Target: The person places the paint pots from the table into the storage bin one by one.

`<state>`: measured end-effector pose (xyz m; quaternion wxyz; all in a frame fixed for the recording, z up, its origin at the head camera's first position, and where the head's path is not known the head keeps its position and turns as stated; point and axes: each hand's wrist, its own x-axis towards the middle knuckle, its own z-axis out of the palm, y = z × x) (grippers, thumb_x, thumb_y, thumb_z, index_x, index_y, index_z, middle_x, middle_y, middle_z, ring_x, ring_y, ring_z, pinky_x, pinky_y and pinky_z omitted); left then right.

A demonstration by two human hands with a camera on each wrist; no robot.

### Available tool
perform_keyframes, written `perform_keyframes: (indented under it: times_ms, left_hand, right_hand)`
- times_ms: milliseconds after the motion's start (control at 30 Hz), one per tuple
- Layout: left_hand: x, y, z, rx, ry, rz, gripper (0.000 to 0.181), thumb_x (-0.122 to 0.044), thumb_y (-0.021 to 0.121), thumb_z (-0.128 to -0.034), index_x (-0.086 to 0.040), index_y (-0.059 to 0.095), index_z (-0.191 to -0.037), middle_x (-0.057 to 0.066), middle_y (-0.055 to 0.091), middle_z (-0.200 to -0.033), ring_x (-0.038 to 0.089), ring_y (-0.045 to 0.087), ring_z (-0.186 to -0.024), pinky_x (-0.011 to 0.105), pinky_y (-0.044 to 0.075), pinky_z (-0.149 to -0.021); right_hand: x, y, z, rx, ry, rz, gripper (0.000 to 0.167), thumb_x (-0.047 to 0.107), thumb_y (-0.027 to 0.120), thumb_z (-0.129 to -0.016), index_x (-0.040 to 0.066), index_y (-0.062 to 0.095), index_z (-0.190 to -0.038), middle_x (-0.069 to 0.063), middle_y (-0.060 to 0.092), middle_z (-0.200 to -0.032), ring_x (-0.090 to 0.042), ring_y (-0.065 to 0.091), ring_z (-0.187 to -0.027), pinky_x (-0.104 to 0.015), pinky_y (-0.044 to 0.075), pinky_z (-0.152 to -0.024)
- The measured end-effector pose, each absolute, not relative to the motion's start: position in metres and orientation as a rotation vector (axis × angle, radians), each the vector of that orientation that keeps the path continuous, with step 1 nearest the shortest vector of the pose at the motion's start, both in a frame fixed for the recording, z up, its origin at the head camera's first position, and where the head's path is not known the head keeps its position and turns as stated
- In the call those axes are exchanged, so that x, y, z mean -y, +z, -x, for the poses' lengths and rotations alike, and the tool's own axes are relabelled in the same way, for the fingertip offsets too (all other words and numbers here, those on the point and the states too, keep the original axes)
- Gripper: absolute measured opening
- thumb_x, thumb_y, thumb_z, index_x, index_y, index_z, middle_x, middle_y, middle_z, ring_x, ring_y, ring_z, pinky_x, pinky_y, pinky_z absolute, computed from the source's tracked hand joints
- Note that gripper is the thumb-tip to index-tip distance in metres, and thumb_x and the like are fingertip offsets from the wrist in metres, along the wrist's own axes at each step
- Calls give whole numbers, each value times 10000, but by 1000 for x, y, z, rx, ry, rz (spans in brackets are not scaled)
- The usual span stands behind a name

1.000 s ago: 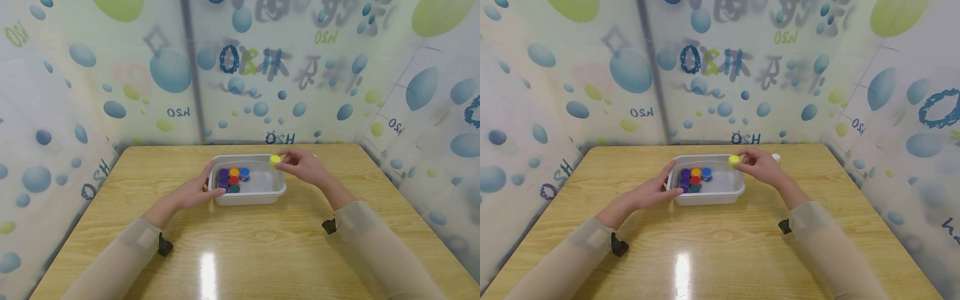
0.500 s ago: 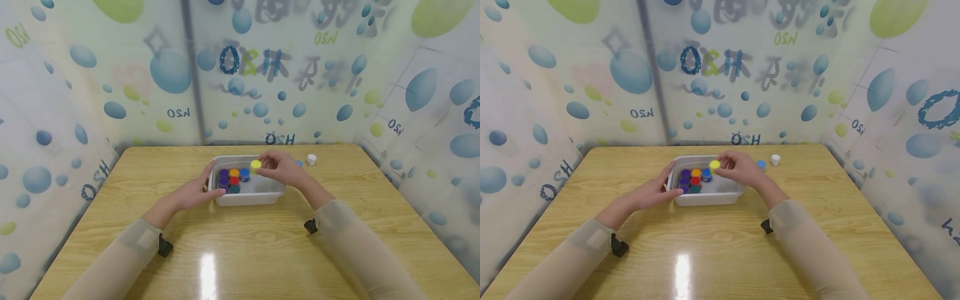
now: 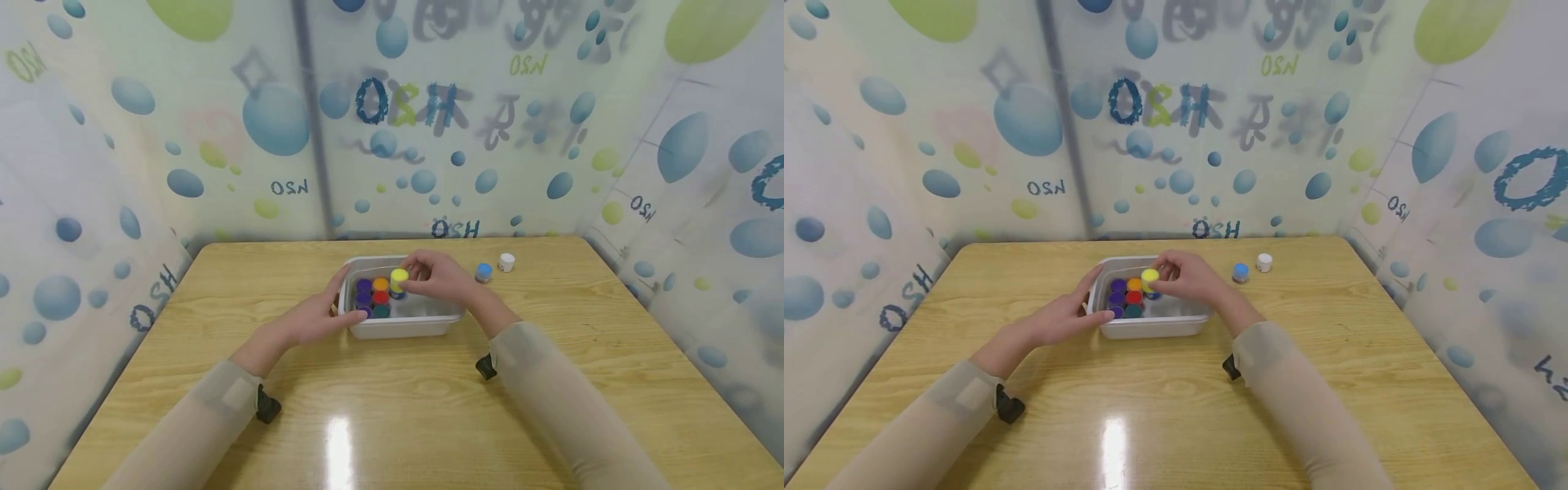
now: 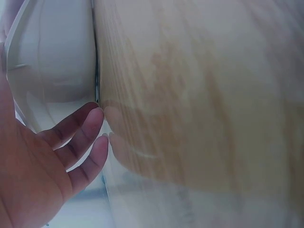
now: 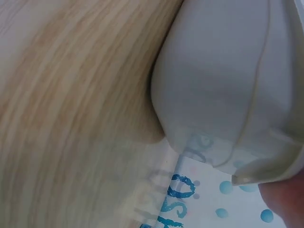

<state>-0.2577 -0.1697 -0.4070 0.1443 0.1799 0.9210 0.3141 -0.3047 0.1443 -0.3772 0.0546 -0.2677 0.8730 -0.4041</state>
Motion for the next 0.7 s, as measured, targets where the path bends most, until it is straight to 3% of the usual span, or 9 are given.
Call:
perform_keyframes:
  times_ms: [400, 700]
  left_hand:
    - [172, -407, 258, -2663, 914, -548, 1121, -770, 601, -1006, -368, -120, -1764, 221, 687, -1365, 280, 696, -1071, 505, 567, -945]
    - [171, -409, 259, -2650, 923, -556, 1118, -765, 602, -1009, -367, -121, -1763, 221, 637, -1453, 293, 664, -1121, 522, 551, -993]
  right_hand:
    - [-138, -386, 308, -2687, -976, 793, 268, 314, 833, -985, 176, 755, -1200, 23, 766, -995, -149, 694, -911, -354, 576, -872]
    - [-135, -385, 305, -2736, -684, 714, 280, 389, 810, -992, 255, 734, -1225, 86, 758, -992, -141, 690, -900, -379, 572, -878]
